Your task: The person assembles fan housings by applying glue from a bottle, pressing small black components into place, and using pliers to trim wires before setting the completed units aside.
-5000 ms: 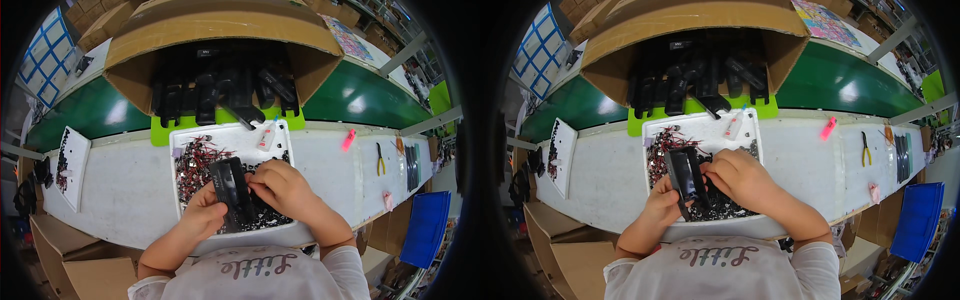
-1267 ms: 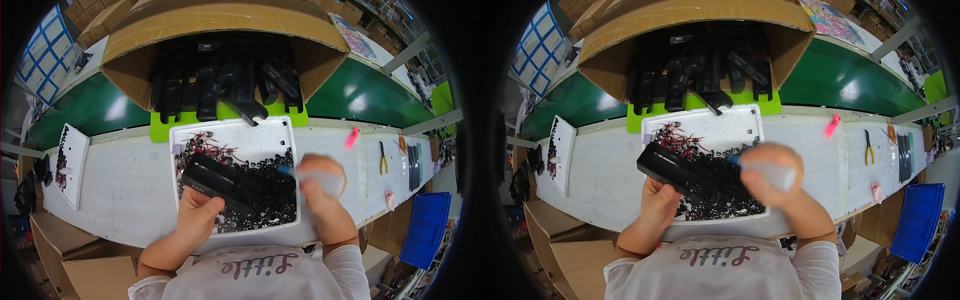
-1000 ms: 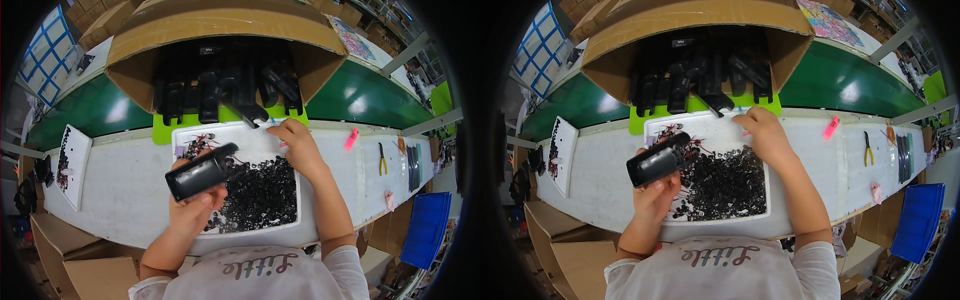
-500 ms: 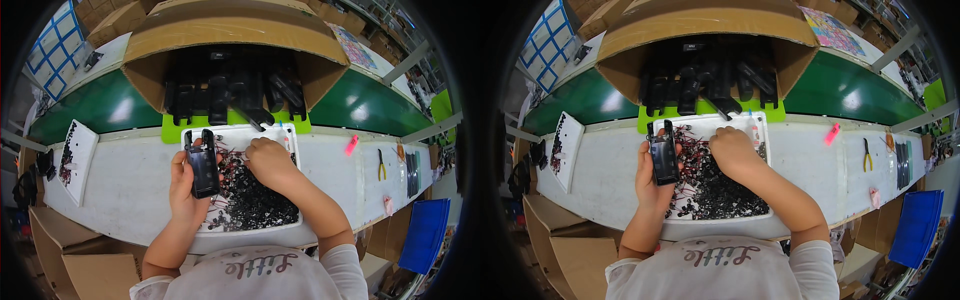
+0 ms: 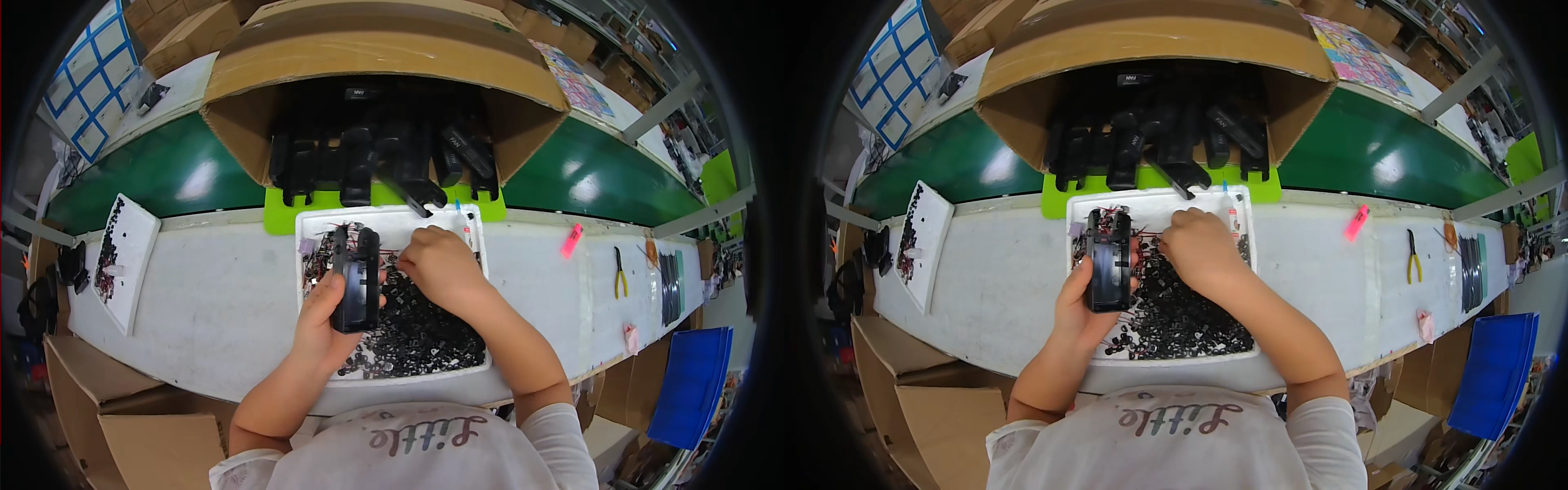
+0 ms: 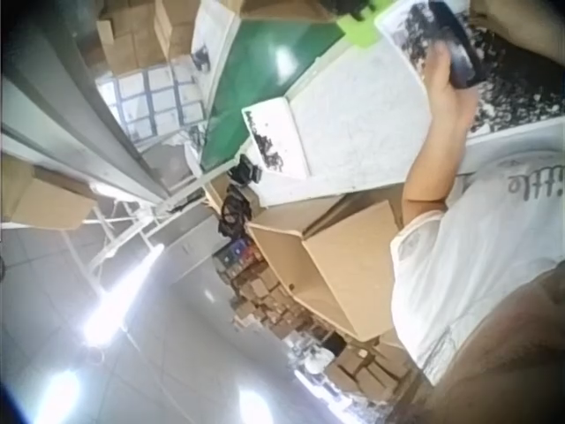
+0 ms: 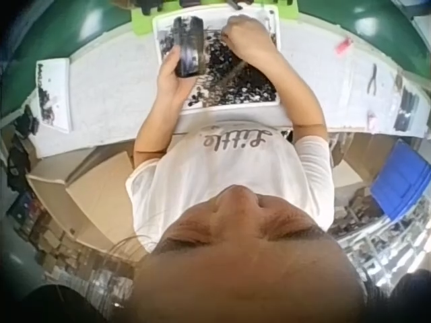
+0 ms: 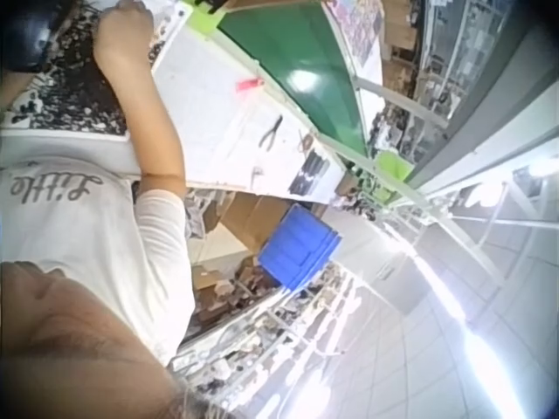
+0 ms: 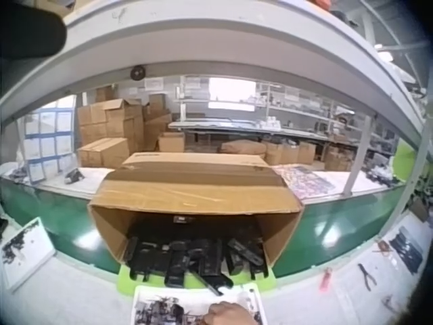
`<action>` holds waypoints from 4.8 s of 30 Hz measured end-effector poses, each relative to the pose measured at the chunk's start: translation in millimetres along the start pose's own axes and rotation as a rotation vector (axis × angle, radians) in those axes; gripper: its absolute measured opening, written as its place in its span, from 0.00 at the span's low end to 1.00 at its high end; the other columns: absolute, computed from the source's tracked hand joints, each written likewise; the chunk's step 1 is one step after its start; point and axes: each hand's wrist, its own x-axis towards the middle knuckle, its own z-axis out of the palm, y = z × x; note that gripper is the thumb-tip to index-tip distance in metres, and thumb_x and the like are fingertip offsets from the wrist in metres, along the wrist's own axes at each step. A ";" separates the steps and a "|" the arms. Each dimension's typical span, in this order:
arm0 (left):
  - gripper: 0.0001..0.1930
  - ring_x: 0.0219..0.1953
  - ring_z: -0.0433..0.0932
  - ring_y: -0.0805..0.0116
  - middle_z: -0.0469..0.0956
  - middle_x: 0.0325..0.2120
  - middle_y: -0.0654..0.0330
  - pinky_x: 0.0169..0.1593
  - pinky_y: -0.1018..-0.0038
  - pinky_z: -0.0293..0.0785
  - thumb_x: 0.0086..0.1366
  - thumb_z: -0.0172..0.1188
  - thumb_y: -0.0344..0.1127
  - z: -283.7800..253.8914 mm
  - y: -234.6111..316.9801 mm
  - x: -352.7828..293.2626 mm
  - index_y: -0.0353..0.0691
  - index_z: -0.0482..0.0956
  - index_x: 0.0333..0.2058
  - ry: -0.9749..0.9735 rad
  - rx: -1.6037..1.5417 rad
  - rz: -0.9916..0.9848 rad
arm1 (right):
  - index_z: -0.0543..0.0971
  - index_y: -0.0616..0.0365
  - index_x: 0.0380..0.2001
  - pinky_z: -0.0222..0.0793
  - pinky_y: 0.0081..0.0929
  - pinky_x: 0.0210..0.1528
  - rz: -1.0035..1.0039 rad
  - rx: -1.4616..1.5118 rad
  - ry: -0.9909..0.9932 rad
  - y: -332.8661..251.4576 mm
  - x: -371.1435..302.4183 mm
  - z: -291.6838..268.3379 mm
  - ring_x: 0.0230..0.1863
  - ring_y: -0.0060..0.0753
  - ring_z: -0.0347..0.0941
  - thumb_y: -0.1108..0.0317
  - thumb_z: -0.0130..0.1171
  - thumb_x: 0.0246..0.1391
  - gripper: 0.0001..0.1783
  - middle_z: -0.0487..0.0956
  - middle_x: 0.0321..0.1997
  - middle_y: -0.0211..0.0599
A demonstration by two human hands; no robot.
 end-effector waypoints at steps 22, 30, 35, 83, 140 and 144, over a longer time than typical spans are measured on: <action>0.20 0.49 0.71 0.61 0.70 0.45 0.56 0.49 0.61 0.72 0.63 0.50 0.41 4.5 -8.3 -12.1 0.40 0.62 0.52 -0.105 -0.069 -0.301 | 0.76 0.59 0.24 0.66 0.28 0.33 -0.046 0.428 0.241 -37.7 -20.6 -48.2 0.31 0.37 0.69 0.79 0.60 0.39 0.06 0.74 0.27 0.36; 0.21 0.49 0.70 0.63 0.69 0.46 0.57 0.51 0.58 0.71 0.65 0.49 0.41 9.0 -13.9 -14.7 0.41 0.59 0.54 -0.157 -0.027 -0.309 | 0.76 0.59 0.23 0.66 0.25 0.29 -0.009 0.382 0.265 -41.8 -26.1 -47.2 0.30 0.34 0.69 0.79 0.63 0.35 0.08 0.74 0.25 0.34; 0.21 0.48 0.71 0.64 0.69 0.46 0.57 0.51 0.58 0.71 0.65 0.48 0.41 13.8 -13.2 -17.7 0.41 0.59 0.54 -0.132 -0.031 -0.306 | 0.75 0.60 0.25 0.67 0.25 0.28 -0.007 0.408 0.268 -43.4 -26.9 -43.0 0.29 0.33 0.69 0.80 0.63 0.35 0.10 0.72 0.24 0.34; 0.19 0.31 0.72 0.56 0.72 0.29 0.50 0.36 0.67 0.68 0.52 0.62 0.37 -47.3 78.6 102.5 0.32 0.67 0.37 0.604 1.851 0.615 | 0.78 0.53 0.23 0.55 0.37 0.41 0.520 -0.510 0.163 136.2 -83.9 -117.8 0.41 0.38 0.65 0.71 0.62 0.38 0.04 0.72 0.30 0.31; 0.20 0.49 0.69 0.66 0.69 0.49 0.59 0.52 0.66 0.66 0.65 0.46 0.43 11.7 7.5 5.6 0.38 0.65 0.52 0.139 -0.137 -0.097 | 0.79 0.59 0.27 0.66 0.32 0.33 0.007 0.026 0.298 12.5 -67.9 -37.2 0.31 0.39 0.68 0.75 0.64 0.36 0.10 0.71 0.29 0.37; 0.20 0.43 0.73 0.68 0.74 0.40 0.61 0.50 0.68 0.68 0.62 0.53 0.41 24.6 -3.5 -5.4 0.38 0.67 0.50 0.056 0.038 -0.099 | 0.79 0.57 0.23 0.63 0.31 0.36 -0.044 -0.050 0.151 -1.4 -31.7 -24.8 0.33 0.36 0.66 0.74 0.64 0.32 0.08 0.71 0.27 0.32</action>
